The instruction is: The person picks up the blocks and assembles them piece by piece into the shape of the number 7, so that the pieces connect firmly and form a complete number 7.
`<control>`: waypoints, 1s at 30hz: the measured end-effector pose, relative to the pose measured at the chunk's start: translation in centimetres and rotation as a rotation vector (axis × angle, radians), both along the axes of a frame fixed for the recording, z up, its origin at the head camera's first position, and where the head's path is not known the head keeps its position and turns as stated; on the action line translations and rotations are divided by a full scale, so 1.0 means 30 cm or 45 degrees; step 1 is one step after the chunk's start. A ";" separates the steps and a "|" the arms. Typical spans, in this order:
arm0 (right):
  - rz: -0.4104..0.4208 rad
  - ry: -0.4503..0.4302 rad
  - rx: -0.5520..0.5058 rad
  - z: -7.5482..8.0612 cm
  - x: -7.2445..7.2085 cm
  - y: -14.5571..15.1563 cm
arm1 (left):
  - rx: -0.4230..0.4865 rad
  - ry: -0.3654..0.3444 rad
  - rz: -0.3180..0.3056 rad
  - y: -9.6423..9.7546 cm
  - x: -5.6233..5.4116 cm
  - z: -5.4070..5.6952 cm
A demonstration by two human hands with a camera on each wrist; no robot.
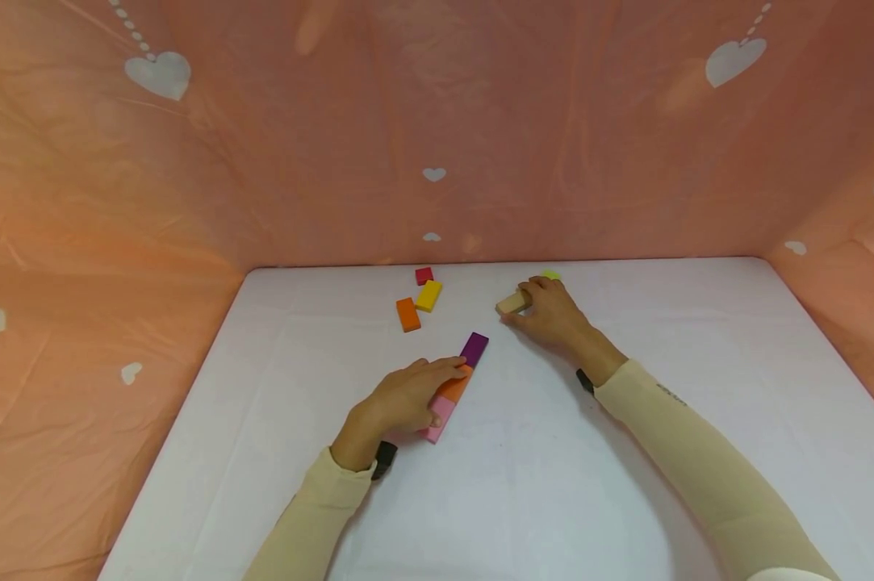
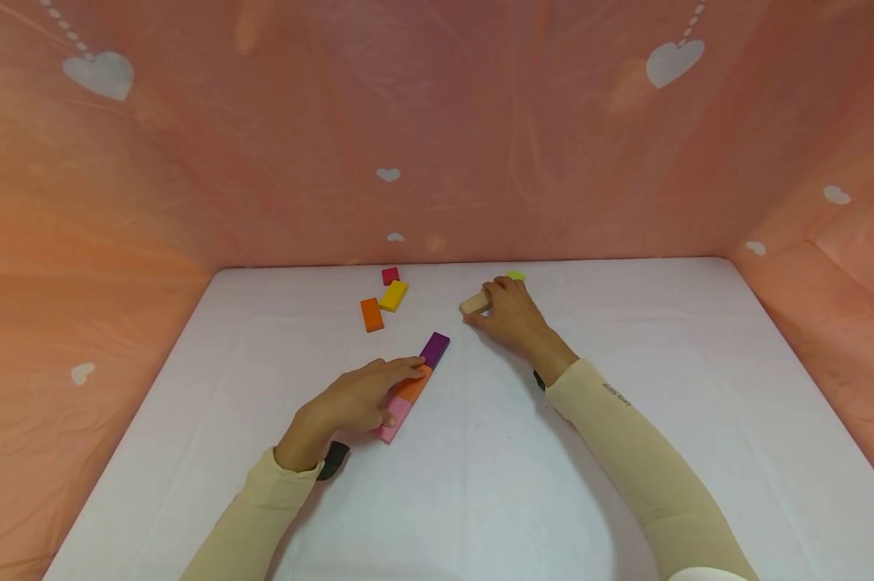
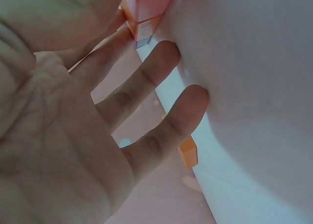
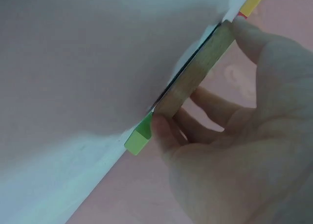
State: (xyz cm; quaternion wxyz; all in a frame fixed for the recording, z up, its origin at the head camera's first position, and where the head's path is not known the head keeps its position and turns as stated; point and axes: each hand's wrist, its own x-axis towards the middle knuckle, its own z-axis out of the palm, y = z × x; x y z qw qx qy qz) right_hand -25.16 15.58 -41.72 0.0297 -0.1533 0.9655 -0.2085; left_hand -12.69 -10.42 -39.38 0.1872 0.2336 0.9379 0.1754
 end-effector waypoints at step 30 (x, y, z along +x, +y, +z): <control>0.083 -0.083 -0.167 0.003 0.007 -0.015 | -0.006 -0.003 0.007 -0.001 0.001 0.001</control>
